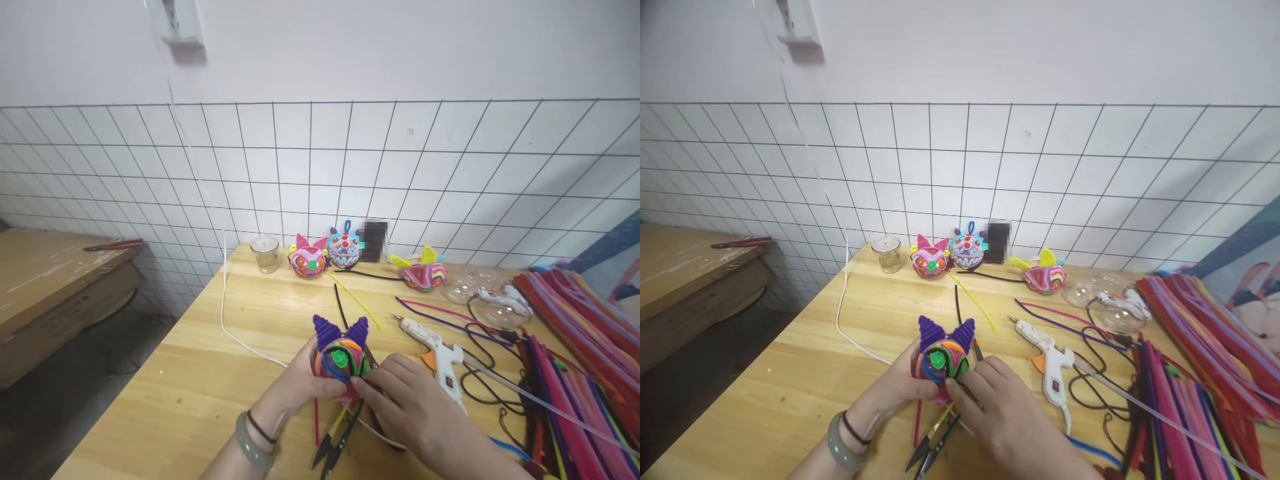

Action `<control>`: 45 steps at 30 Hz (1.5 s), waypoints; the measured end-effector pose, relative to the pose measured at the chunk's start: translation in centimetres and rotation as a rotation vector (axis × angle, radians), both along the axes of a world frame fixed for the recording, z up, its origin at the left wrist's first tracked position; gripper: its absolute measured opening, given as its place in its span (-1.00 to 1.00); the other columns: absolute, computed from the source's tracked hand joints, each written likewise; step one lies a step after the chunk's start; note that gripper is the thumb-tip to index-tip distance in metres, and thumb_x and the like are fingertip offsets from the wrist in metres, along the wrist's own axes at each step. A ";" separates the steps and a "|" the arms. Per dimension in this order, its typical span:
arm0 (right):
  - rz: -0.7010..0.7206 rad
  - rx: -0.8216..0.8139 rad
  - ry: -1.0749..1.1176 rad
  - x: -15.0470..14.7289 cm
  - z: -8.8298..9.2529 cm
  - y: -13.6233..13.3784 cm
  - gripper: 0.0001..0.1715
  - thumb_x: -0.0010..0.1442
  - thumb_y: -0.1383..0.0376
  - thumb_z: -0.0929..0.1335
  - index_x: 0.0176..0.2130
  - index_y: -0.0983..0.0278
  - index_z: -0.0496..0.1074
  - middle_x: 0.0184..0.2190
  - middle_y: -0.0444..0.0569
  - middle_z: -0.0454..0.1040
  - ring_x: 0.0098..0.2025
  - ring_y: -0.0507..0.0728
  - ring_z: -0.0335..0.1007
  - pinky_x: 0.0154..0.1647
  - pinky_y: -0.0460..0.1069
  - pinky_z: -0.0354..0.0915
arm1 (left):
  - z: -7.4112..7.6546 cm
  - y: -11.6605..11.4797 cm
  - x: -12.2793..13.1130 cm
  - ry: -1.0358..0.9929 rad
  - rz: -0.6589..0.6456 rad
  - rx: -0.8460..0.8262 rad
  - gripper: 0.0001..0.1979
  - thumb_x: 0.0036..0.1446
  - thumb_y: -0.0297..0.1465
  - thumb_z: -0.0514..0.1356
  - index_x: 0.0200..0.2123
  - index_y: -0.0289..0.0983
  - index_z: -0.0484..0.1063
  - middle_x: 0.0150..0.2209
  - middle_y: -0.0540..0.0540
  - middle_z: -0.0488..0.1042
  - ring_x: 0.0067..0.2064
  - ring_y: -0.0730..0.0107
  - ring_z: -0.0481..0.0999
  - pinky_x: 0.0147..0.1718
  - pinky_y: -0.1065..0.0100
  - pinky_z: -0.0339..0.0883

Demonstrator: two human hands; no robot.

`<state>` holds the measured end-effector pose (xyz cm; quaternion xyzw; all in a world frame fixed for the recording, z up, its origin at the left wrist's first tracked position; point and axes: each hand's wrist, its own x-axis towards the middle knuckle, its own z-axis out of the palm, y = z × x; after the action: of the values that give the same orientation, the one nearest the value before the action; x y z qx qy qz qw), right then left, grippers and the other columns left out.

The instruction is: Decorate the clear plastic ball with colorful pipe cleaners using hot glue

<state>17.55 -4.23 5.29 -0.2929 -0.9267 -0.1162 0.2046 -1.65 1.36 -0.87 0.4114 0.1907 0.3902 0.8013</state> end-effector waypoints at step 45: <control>-0.197 -0.022 0.439 -1.0 -1.9 -2.4 -0.78 0.26 0.44 0.29 -0.07 0.35 0.38 -0.21 0.11 0.48 -0.15 0.11 0.43 -0.16 -0.03 0.39 | -0.2 0.0 0.3 0.159 0.284 0.131 -0.39 -0.17 -0.38 0.42 -0.02 -0.26 0.30 -0.08 -0.15 0.52 -0.07 0.23 0.50 -0.05 0.26 0.32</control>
<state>16.57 -6.62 3.35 -0.4026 -0.8281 -0.0589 0.3855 -1.39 1.38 -1.06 0.4611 0.2840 0.4773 0.6921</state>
